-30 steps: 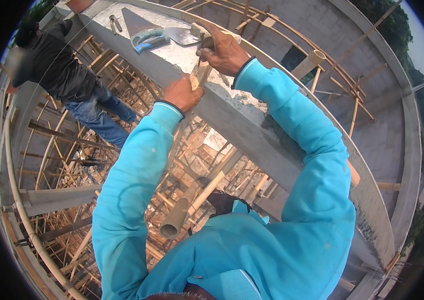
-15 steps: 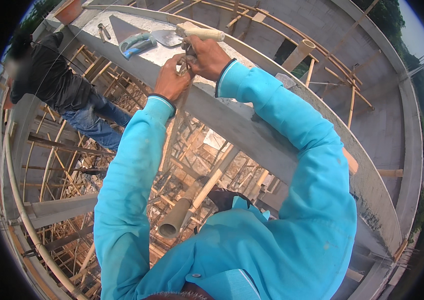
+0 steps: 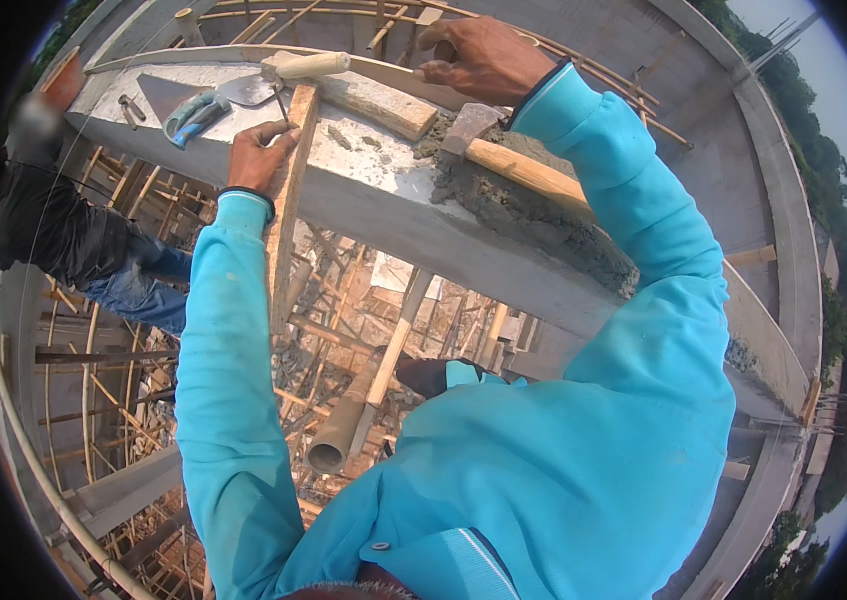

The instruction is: The person assembles bamboo scaffolding on a construction site. They tie bamboo poles together with wire using pliers, position and secure wooden planks, and hammer nails into the structure. Another worker is visible nearby.

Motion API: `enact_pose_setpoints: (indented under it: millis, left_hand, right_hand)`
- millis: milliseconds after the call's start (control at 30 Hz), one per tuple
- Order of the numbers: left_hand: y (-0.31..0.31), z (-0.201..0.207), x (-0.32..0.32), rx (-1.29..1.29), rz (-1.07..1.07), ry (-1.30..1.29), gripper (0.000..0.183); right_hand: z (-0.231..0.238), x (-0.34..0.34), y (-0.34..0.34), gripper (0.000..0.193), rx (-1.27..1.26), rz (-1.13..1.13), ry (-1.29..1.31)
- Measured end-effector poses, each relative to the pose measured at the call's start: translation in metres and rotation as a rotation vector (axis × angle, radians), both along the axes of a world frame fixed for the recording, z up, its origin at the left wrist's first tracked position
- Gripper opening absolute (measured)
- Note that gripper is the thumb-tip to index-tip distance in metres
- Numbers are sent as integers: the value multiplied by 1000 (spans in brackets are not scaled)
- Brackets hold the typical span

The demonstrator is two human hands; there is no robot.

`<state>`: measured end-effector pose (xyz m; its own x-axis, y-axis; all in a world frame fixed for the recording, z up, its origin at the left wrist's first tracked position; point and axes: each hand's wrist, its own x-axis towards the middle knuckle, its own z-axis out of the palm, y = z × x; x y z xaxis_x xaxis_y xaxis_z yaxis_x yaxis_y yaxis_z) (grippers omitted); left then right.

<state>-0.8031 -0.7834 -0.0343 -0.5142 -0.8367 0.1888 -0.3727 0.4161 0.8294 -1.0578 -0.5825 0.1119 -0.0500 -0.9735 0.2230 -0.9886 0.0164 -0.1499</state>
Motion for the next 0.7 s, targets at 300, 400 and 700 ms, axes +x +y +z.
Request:
enact_pose_setpoints:
  millis: [300,400,700]
  left_hand:
    - [6,6,1,-48,17,-36,33]
    - [5,3,3,-22,24,18,40]
    - [4,0,3,-32,31,18,37]
  right_hand:
    - [-51,-18,133,58,458,-394,-51]
    - [-36,0,120,53,460,-435,-144]
    - [39,59,35,62,-183,85,-696]
